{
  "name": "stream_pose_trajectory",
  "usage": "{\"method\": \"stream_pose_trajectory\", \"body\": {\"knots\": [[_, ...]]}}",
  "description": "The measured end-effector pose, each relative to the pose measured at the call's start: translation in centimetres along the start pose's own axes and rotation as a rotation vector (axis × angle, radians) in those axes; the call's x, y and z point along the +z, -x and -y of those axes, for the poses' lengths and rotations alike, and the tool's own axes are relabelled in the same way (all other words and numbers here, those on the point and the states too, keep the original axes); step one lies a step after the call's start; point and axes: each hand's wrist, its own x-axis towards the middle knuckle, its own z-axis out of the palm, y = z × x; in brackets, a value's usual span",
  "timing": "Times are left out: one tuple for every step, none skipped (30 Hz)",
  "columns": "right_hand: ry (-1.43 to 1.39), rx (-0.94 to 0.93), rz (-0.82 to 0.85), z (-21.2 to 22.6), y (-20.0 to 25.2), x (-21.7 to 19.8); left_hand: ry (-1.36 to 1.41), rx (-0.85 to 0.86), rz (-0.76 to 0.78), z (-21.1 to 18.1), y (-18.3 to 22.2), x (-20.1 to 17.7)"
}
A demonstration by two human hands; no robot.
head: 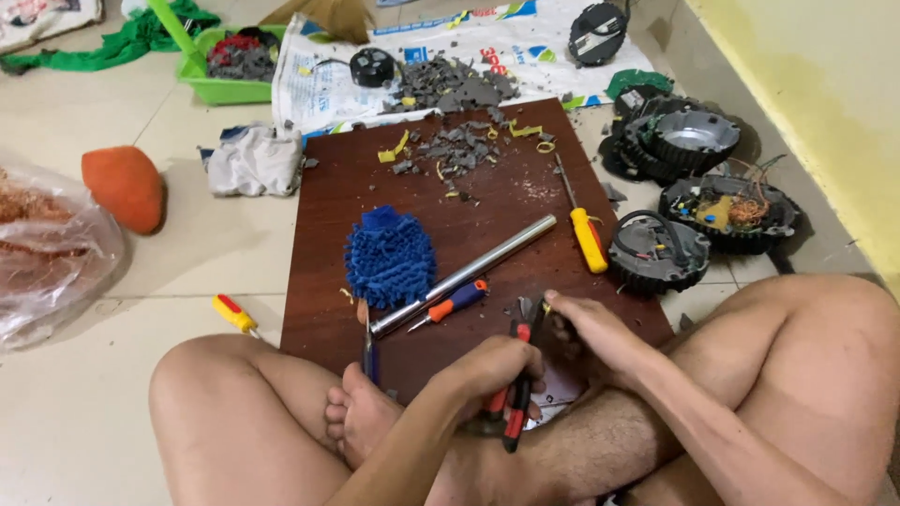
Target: The person sits on the floor and uses a blue duster to clean a wooden board. They then use pliers and a knife to strip wires and manipulate small electronic components on the board.
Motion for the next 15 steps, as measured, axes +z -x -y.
{"method": "stream_pose_trajectory", "body": {"knots": [[-0.014,-0.039,0.058,0.6,1.2,0.2,-0.038,-0.040,0.023,-1.1,1.5,0.0],[-0.028,-0.078,0.115,1.3,2.4,0.4,-0.075,-0.079,0.047,-2.2,3.0,0.0],[-0.024,-0.077,0.120,1.8,3.0,0.6,-0.071,-0.079,0.043,-1.2,1.2,-0.6],[-0.174,-0.033,0.135,2.4,3.6,0.9,-0.157,-0.034,-0.006,-0.3,-0.6,-1.1],[-0.329,0.010,0.144,2.9,4.2,0.9,-0.250,0.012,-0.049,0.6,-2.5,-1.6],[-0.330,0.009,0.141,2.8,4.0,0.8,-0.252,0.013,-0.047,-1.2,-0.7,-1.3],[-0.402,0.004,0.186,2.8,3.7,0.8,-0.425,0.046,-0.047,-2.9,1.1,-1.1],[-0.473,0.000,0.232,2.8,3.4,0.9,-0.598,0.078,-0.047,-4.6,3.0,-1.0],[-0.471,-0.001,0.234,2.6,3.2,0.9,-0.596,0.079,-0.049,-4.7,3.3,-1.4],[-0.452,-0.010,0.232,2.3,2.9,0.9,-0.722,0.114,-0.112,-4.7,3.7,-1.8],[-0.434,-0.019,0.228,2.1,2.7,0.8,-0.848,0.149,-0.174,-4.8,4.0,-2.1],[-0.433,-0.019,0.226,2.1,3.0,0.9,-0.847,0.149,-0.173,-5.0,4.5,-2.2],[-0.408,-0.030,0.190,2.2,3.2,1.1,-0.848,0.174,-0.169,-5.1,5.0,-2.4],[-0.382,-0.042,0.154,2.2,3.5,1.2,-0.849,0.199,-0.165,-5.3,5.5,-2.5],[-0.381,-0.042,0.154,2.0,2.9,1.1,-0.848,0.199,-0.166,-4.7,4.7,-2.8]]}}
